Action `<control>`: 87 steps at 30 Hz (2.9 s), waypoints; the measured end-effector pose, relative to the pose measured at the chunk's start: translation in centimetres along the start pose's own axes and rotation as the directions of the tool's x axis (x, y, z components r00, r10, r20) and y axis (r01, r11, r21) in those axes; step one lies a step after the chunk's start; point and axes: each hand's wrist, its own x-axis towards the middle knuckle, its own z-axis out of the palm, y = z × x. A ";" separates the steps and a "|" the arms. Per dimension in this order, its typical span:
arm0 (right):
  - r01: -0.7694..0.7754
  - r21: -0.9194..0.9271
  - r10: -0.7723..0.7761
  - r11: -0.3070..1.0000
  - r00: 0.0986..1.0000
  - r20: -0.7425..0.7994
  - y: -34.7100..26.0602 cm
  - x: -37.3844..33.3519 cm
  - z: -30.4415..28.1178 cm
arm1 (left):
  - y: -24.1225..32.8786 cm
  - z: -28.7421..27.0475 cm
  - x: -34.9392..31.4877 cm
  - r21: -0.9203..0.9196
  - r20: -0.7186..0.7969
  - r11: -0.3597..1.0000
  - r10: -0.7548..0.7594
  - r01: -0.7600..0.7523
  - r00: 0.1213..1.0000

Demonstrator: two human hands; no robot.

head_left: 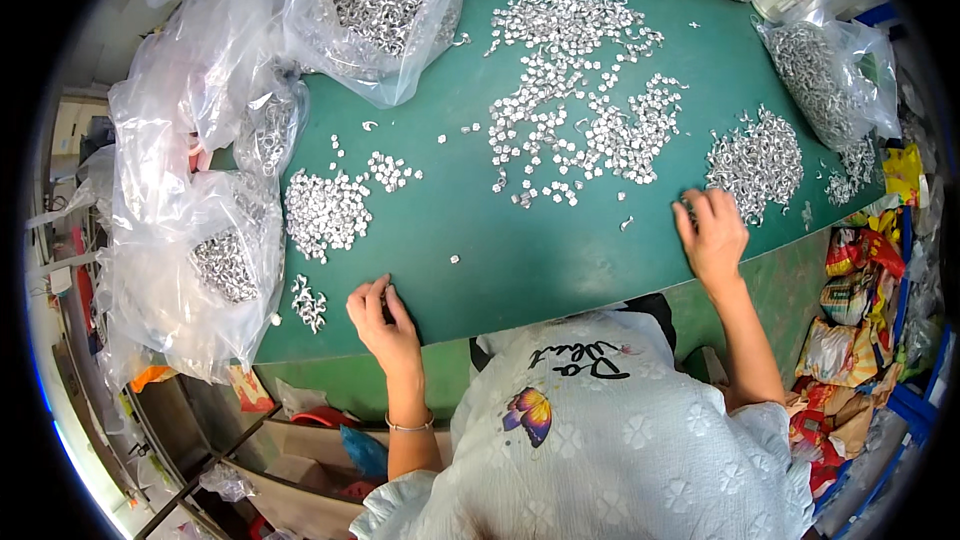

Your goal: The person sorts small silver metal parts on a green work surface by hand, grouping them into piles and moving some into plastic bags.

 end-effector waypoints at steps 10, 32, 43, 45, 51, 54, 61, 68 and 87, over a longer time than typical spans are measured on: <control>0.018 0.311 -0.030 0.950 0.999 0.034 -4.7 1.2 -0.9 | 5.1 1.0 0.2 -0.022 0.100 0.988 0.156 -0.154 0.983; -0.156 0.359 0.121 0.920 0.985 0.120 -5.7 6.9 6.3 | 13.2 10.9 8.2 -0.312 0.246 0.860 0.484 -0.404 0.840; 0.007 0.750 0.008 0.661 1.000 -0.016 -3.3 15.5 7.6 | 16.7 17.8 20.3 -0.261 0.226 0.846 0.523 -0.466 0.822; -0.057 0.546 0.104 0.836 0.993 -0.055 -0.6 20.0 10.9 | 17.6 19.6 22.6 -0.209 0.274 0.879 0.473 -0.428 0.838; -0.054 0.449 -0.029 0.892 0.984 0.176 -0.7 22.3 13.2 | 16.4 22.9 24.1 -0.323 0.356 0.827 0.556 -0.459 0.751; 0.001 0.575 -0.103 0.818 0.984 0.144 -2.2 19.4 11.9 | 15.7 20.9 22.0 -0.460 0.275 0.743 0.640 -0.486 0.718; 0.003 0.823 -0.317 0.569 0.924 0.216 -3.4 14.7 6.7 | 14.4 14.4 16.8 -0.589 0.290 0.673 0.693 -0.447 0.660; 0.105 0.822 -0.492 0.560 0.840 0.228 -3.8 9.9 3.3 | 12.6 10.4 12.2 -0.550 0.396 0.689 0.713 -0.472 0.579; 0.017 0.413 -0.136 0.910 0.956 0.260 -2.3 19.1 8.7 | 15.0 12.5 12.2 -0.273 0.423 0.673 0.726 -0.687 0.543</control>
